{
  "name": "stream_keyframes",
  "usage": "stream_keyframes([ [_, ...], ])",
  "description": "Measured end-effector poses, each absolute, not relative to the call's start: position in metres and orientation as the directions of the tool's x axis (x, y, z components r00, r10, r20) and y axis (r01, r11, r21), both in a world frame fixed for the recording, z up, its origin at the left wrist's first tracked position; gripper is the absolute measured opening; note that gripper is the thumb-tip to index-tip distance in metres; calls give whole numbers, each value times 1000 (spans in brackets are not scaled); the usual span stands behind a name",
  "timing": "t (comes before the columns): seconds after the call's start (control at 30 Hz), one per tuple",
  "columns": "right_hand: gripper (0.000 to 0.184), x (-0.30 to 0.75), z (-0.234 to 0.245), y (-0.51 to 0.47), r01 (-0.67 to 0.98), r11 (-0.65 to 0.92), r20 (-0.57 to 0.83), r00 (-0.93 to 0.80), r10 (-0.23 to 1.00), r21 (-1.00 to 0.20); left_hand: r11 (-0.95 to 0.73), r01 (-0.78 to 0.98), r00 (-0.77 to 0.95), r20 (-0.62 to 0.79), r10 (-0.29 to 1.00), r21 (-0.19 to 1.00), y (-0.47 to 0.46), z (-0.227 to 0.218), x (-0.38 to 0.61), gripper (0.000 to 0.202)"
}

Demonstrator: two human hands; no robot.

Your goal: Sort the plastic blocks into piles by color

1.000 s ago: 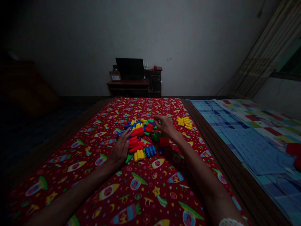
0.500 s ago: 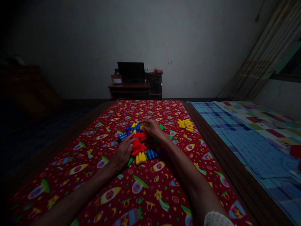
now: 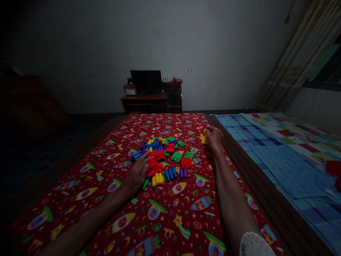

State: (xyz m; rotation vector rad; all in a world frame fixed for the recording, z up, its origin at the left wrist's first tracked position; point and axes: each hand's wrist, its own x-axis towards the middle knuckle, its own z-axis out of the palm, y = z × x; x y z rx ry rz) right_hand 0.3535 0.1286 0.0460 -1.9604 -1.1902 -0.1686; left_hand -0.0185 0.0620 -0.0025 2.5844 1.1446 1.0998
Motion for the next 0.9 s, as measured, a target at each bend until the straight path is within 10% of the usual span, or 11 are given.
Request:
stream_keyframes([
  [0.6,37,338,55,135,841,-176,543,474,693,-511,-712,582,442,582,682,393,66,-8,-20,38],
  [0.9,29,198,62,147,893,315,379,-183,907,-322,-718,578,442,592,674,387,67,-9,-20,37],
])
